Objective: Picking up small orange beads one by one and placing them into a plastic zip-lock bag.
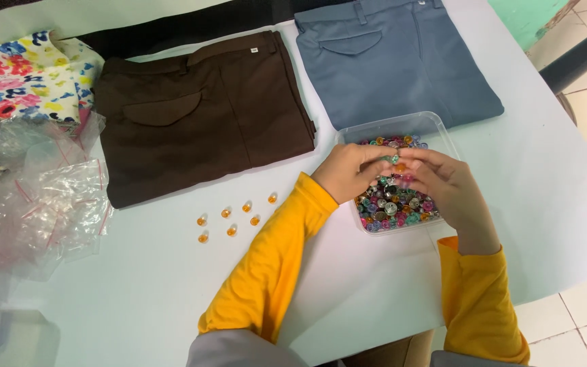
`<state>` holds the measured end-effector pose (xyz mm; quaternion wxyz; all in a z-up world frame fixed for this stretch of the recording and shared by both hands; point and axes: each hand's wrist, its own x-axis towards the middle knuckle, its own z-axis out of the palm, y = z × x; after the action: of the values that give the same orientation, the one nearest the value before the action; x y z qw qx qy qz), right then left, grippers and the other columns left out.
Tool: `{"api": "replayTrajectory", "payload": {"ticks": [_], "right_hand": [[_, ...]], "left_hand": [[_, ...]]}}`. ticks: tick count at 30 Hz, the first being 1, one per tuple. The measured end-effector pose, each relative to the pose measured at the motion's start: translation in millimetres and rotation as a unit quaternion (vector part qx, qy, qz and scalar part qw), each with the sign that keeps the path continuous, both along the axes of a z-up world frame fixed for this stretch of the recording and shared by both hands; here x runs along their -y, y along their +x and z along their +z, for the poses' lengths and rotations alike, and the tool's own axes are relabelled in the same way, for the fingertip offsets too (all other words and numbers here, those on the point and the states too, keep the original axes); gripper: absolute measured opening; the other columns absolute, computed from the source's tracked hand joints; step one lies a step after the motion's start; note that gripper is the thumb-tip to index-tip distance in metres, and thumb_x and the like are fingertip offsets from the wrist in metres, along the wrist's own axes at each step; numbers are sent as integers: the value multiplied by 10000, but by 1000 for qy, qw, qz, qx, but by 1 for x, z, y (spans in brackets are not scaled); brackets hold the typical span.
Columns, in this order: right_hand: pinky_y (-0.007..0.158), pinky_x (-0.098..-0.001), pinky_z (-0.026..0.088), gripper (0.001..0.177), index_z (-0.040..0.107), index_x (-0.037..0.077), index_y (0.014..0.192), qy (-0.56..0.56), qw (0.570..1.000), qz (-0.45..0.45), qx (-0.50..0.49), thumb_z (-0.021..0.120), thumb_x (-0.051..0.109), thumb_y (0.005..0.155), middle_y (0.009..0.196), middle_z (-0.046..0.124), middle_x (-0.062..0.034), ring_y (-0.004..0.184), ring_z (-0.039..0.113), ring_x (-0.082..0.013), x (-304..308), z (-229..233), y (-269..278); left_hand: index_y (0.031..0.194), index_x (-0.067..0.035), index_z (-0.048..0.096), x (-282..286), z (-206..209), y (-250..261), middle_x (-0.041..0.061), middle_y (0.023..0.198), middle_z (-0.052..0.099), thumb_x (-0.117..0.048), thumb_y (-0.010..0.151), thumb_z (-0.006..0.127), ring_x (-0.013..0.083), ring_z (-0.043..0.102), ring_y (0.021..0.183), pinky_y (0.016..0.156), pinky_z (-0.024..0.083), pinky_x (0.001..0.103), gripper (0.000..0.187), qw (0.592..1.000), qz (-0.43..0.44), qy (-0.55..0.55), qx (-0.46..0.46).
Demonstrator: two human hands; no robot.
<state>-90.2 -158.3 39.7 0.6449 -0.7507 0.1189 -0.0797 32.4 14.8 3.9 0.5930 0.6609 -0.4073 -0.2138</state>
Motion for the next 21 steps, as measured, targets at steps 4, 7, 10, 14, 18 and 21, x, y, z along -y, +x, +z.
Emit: {"api": "replayTrajectory", "payload": {"ticks": [4, 7, 10, 14, 18, 21], "right_hand": [[1010, -540, 526, 392, 526, -114, 1371, 81, 996, 23, 5, 388, 72, 1055, 1273, 621, -366, 1170, 636, -389, -8, 11, -3], [1045, -556, 494, 412, 507, -105, 1394, 133, 991, 29, 10, 379, 95, 1057, 1310, 611, -354, 1221, 614, -385, -6, 9, -2], [1044, -578, 493, 409, 490, -117, 1388, 130, 991, 29, 20, 373, 80, 1050, 1327, 569, -391, 1256, 575, -436, -7, 9, -3], [1064, -589, 469, 409, 479, -109, 1396, 93, 995, 36, 21, 375, 87, 1053, 1361, 544, -401, 1285, 553, -474, -6, 8, -4], [1046, -590, 487, 387, 496, -96, 1385, 29, 999, 38, 17, 377, 77, 1060, 1336, 563, -395, 1246, 580, -474, -7, 6, -4], [918, -430, 582, 300, 600, -38, 1309, -83, 996, -10, 25, 563, 82, 1037, 1124, 707, -253, 1032, 698, -298, -13, 2, -3]], "left_hand": [[1311, 64, 617, 2, -4, 0, 311, 1184, 693, 37, 1004, 535, 355, 732, 1033, 761, 675, 378, 318, 999, -21, -18, -17], [1305, 88, 606, 7, -13, 1, 321, 1159, 699, 53, 990, 551, 383, 740, 1000, 761, 676, 408, 322, 1000, -13, -12, 21], [1425, -96, 553, 13, -24, -2, 229, 1200, 726, -46, 930, 652, 424, 695, 1132, 939, 608, 519, 508, 982, 63, 43, 172], [1308, -187, 620, 16, -21, -12, 133, 1252, 676, -170, 874, 752, 368, 684, 1168, 1000, 558, 494, 454, 943, 103, 139, 283], [1198, -258, 664, 31, -53, -20, -10, 963, 723, -251, 845, 760, 211, 729, 922, 899, 513, 407, 366, 865, 151, 275, 392], [908, -197, 713, 29, -46, -32, -2, 740, 703, -169, 741, 771, 213, 700, 760, 861, 431, 403, 179, 820, 195, 276, 462]]}}
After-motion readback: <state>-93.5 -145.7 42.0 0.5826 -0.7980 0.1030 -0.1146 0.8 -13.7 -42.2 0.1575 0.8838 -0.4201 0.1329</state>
